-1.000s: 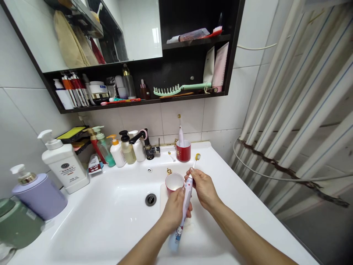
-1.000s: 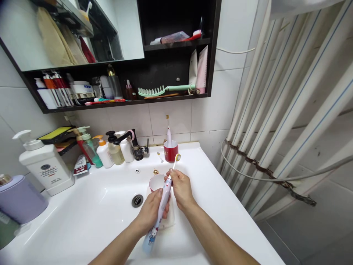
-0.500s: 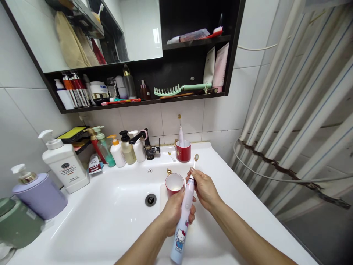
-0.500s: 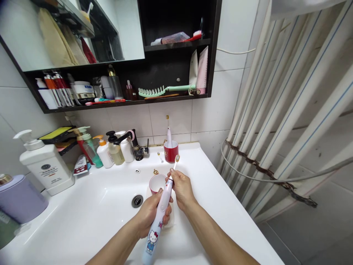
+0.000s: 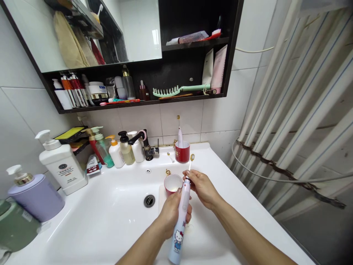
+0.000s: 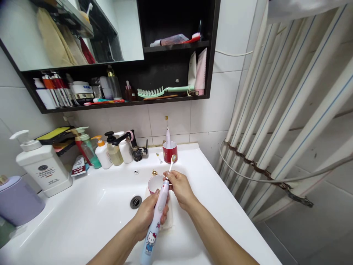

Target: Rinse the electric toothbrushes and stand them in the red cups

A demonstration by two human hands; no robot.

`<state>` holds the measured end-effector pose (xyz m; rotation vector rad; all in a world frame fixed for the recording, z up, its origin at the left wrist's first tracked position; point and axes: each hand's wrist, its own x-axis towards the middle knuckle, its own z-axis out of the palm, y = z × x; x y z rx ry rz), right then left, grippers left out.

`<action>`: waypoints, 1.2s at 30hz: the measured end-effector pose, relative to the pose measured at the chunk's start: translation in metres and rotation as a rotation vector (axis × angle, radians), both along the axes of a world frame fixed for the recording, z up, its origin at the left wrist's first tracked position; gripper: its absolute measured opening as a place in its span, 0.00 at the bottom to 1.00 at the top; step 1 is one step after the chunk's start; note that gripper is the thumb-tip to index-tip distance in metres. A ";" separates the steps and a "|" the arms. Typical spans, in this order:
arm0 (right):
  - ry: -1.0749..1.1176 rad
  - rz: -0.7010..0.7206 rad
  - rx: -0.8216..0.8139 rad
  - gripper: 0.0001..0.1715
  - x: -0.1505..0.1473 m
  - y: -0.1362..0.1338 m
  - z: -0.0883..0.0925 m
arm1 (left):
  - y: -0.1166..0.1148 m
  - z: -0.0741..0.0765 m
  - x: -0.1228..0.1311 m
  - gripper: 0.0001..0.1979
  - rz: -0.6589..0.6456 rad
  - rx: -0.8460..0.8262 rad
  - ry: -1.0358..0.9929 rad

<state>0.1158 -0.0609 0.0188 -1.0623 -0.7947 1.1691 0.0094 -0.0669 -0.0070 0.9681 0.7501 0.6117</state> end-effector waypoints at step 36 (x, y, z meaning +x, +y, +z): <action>-1.599 0.032 -0.321 0.16 -0.022 0.167 -0.019 | 0.026 0.014 -0.016 0.20 0.250 -0.198 -0.210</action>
